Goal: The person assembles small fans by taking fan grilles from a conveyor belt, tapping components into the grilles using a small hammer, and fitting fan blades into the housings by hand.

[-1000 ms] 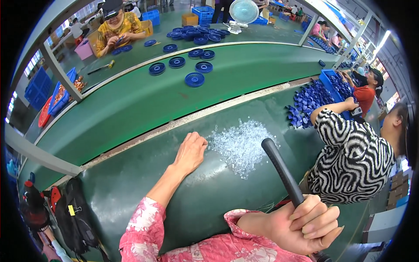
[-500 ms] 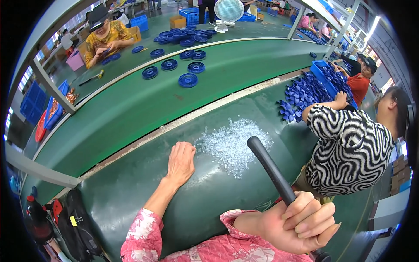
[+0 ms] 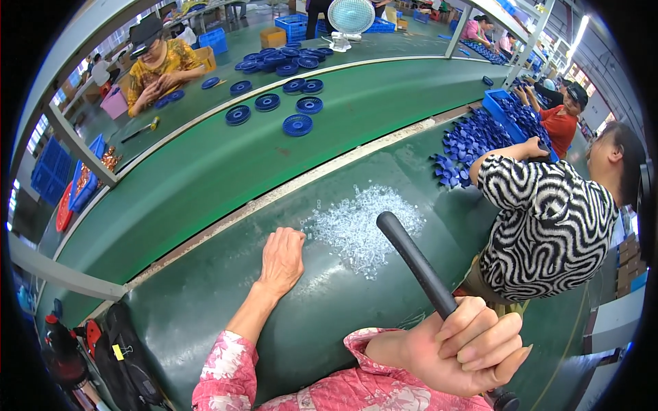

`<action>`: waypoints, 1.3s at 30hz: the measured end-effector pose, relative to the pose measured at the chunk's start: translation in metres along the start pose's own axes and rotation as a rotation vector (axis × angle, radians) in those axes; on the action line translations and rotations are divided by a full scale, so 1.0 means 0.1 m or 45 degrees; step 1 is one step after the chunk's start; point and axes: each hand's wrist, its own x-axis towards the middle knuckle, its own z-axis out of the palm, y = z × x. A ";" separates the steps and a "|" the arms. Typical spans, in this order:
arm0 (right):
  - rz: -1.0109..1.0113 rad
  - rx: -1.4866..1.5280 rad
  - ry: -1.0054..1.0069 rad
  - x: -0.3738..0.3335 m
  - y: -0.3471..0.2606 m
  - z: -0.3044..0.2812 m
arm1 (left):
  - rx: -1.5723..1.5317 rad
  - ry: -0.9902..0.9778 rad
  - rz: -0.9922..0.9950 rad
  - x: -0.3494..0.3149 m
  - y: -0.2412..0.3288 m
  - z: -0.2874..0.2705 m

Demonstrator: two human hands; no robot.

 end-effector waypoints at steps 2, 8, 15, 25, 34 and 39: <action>0.003 0.008 -0.003 0.01 0.00 0.00 | 0.031 -0.014 0.006 0.01 0.01 -0.01; 0.011 -0.001 -0.014 0.00 0.03 0.00 | 0.029 0.007 -0.041 0.00 0.01 0.01; 0.016 0.000 -0.022 -0.04 0.06 0.02 | -0.034 0.061 -0.075 -0.04 -0.03 0.06; 0.062 0.088 0.006 -0.11 0.10 0.05 | -0.222 0.088 -0.231 -0.05 -0.11 0.02; 0.031 0.080 -0.004 -0.10 0.11 0.06 | -0.184 0.094 -0.237 -0.09 -0.11 0.00; 0.015 0.014 0.023 -0.10 0.09 0.06 | -0.189 0.132 -0.172 -0.07 -0.10 0.03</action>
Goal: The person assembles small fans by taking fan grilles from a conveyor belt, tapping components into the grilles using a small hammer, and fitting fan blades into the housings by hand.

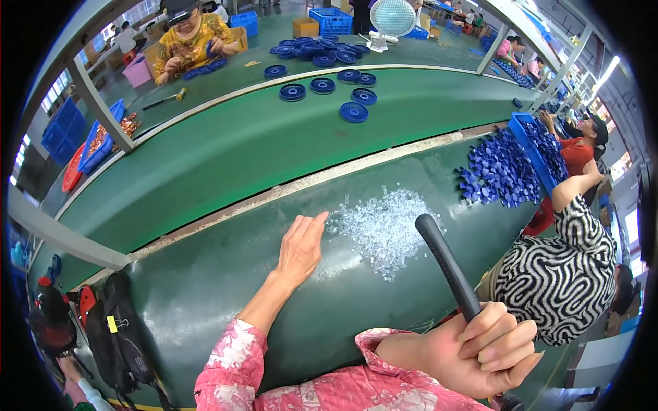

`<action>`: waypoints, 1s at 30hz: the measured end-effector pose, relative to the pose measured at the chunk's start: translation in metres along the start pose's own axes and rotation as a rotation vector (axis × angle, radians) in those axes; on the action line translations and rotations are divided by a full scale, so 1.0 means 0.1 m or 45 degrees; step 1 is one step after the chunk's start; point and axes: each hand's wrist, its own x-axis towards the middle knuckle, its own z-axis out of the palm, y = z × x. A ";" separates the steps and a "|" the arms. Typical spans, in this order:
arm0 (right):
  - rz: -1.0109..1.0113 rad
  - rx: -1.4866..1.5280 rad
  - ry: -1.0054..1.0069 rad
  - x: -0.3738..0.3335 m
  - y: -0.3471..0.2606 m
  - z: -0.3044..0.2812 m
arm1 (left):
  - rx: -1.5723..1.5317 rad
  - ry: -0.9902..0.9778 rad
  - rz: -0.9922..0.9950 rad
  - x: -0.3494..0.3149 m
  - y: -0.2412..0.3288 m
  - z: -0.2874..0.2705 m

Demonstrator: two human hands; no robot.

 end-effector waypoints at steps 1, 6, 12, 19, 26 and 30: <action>-0.001 0.000 -0.001 0.00 0.00 0.00 | 0.018 0.022 0.019 0.02 0.04 -0.01; -0.001 0.014 -0.015 0.00 0.01 0.00 | 0.089 0.059 0.066 0.04 0.05 -0.03; 0.006 0.016 -0.036 0.03 -0.02 0.01 | 0.080 0.036 0.058 0.03 0.06 -0.02; 0.014 0.017 -0.020 -0.03 0.00 0.03 | 0.131 0.039 0.060 -0.01 0.03 -0.03; 0.016 0.040 -0.063 -0.05 -0.01 0.03 | 0.212 -0.028 0.097 -0.03 0.02 -0.04; 0.032 0.052 -0.055 -0.04 -0.03 0.02 | 0.215 -0.055 0.112 -0.02 0.08 -0.05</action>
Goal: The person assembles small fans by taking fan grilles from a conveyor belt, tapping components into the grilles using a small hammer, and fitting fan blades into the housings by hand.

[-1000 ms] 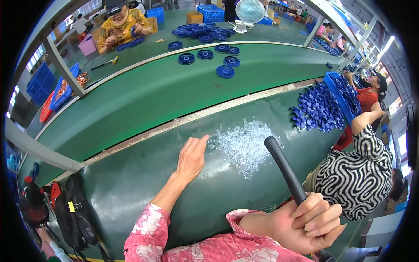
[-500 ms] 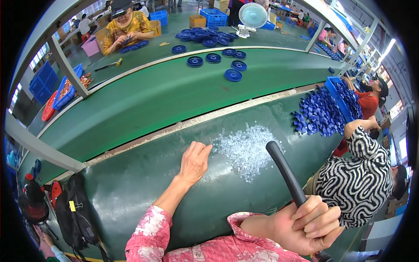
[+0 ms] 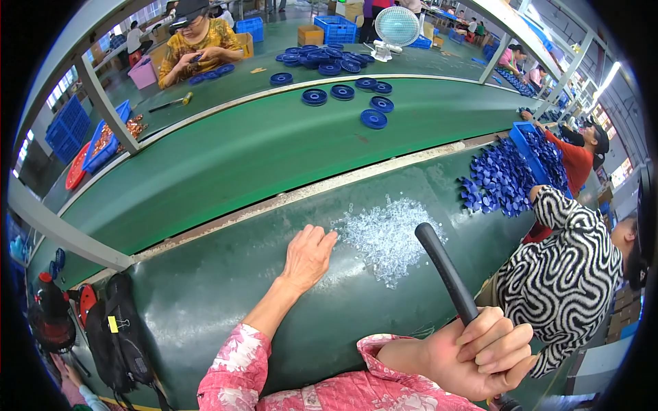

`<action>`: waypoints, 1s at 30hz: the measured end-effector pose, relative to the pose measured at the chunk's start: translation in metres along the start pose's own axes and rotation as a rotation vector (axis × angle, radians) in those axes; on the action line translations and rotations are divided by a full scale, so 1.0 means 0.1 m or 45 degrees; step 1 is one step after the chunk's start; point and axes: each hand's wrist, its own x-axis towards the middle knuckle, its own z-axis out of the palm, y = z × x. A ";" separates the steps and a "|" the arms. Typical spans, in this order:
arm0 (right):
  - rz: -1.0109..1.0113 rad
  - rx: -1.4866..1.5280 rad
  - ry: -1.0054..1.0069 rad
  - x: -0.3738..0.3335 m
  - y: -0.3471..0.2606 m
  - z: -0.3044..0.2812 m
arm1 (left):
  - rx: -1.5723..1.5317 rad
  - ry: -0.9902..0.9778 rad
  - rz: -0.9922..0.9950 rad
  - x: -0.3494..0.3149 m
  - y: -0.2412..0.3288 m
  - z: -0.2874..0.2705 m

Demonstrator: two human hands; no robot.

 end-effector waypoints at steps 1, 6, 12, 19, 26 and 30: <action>0.003 -0.016 0.005 0.01 -0.01 0.00 | 0.010 -0.007 0.006 0.01 0.00 0.02; -0.009 0.000 0.017 0.02 0.03 0.01 | -0.018 -0.053 -0.033 0.03 0.00 0.06; 0.021 0.035 0.005 0.02 0.04 -0.01 | -0.085 0.026 -0.110 0.03 -0.07 0.04; 0.017 0.036 0.005 0.01 0.03 0.02 | -0.059 -0.137 -0.022 0.07 -0.01 0.00; 0.012 -0.028 -0.016 -0.02 0.02 0.02 | -0.043 -0.130 0.026 0.06 0.00 0.04; 0.003 -0.038 -0.035 0.00 0.01 0.04 | -0.040 -0.117 0.010 0.10 0.03 0.05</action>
